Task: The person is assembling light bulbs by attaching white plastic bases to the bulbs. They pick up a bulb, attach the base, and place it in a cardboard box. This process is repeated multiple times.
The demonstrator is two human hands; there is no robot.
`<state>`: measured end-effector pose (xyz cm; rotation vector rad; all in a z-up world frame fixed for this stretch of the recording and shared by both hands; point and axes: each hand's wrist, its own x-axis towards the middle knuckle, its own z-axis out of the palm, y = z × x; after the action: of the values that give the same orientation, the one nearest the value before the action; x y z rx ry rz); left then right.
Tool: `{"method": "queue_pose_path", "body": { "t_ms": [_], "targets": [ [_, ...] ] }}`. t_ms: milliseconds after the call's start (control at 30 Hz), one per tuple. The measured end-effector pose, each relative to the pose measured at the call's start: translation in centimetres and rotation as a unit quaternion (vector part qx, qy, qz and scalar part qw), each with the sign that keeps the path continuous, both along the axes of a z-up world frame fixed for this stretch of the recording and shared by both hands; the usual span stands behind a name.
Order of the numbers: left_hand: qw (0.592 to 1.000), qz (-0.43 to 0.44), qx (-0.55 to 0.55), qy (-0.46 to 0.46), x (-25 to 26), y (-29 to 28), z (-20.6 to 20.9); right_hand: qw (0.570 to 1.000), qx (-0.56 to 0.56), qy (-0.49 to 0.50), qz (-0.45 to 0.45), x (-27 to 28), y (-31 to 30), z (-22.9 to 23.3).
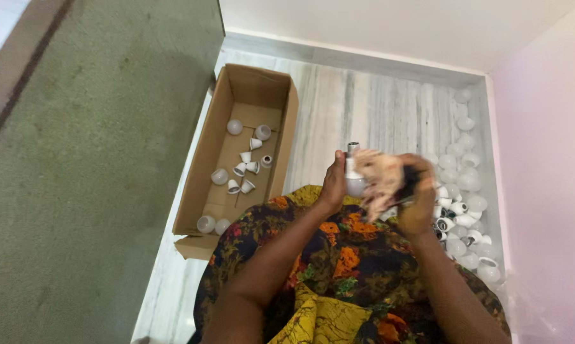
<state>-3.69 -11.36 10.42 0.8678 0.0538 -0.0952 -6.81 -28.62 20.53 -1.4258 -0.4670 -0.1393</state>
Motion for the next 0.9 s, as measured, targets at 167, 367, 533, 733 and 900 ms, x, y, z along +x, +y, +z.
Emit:
{"method": "queue_pose_path", "body": {
  "t_ms": [167, 367, 533, 733, 900],
  "targets": [
    [0.987, -0.010, -0.144, 0.072, -1.8, 0.1, -0.5, 0.848, -0.406, -0.337, -0.049, 0.0, 4.9, -2.1],
    [0.997, 0.010, 0.070, 0.037, -1.3, 0.0, 1.0, 0.986, -0.157, -0.047, -0.038, 1.1, 3.3, -3.4],
    [0.973, -0.007, 0.230, -0.017, -2.0, 0.9, 2.8, 0.986, 0.041, 0.143, -0.081, 4.3, -2.6, -3.3],
    [0.899, -0.065, 0.432, -0.002, -2.1, 3.2, 6.2, 0.939, -0.334, 0.083, 0.023, 1.9, -0.9, 3.9],
    [0.937, -0.074, 0.342, -0.001, -1.6, 4.0, 5.6, 0.874, -0.479, 0.030, 0.078, 1.6, 0.4, 4.1]
  ]
}}
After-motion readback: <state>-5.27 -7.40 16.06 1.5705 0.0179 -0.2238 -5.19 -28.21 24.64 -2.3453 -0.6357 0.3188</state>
